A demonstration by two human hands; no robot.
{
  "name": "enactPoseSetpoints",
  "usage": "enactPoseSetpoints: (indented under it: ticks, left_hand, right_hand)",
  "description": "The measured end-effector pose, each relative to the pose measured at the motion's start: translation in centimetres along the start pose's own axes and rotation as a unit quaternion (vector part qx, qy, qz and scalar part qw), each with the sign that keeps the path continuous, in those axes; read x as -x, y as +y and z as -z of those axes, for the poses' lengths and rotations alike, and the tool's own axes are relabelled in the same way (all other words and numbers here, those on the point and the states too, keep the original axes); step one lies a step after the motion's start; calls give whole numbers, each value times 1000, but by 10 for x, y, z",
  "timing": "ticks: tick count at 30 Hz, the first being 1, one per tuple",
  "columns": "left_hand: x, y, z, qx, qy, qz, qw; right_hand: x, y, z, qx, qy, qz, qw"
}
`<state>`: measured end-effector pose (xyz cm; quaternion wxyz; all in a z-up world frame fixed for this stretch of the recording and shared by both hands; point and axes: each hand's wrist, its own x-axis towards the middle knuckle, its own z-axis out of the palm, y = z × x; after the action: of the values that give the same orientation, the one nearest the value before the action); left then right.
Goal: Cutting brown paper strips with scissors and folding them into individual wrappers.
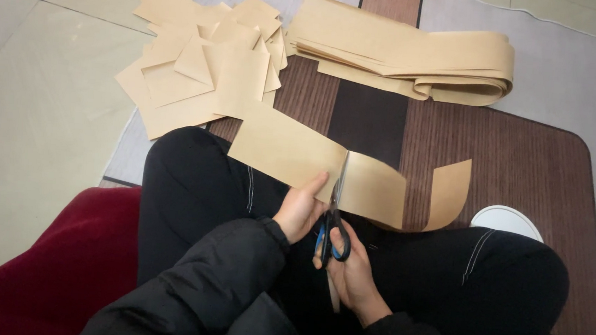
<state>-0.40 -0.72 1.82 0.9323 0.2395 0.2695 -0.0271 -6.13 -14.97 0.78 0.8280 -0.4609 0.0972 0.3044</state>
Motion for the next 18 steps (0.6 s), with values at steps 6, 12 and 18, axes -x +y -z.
enactPoseSetpoints:
  ticks: [6, 12, 18]
  left_hand:
    - [-4, -8, 5, -2, 3, 0, 1000]
    - [-14, -17, 14, -12, -5, -15, 1000]
    - [-13, -19, 14, -26, 18, 9, 999]
  right_hand:
    - [2, -6, -8, -10, -22, 12, 1000]
    - [2, -8, -9, -13, -18, 23, 999]
    - [5, -14, -14, -2, -19, 19, 1000]
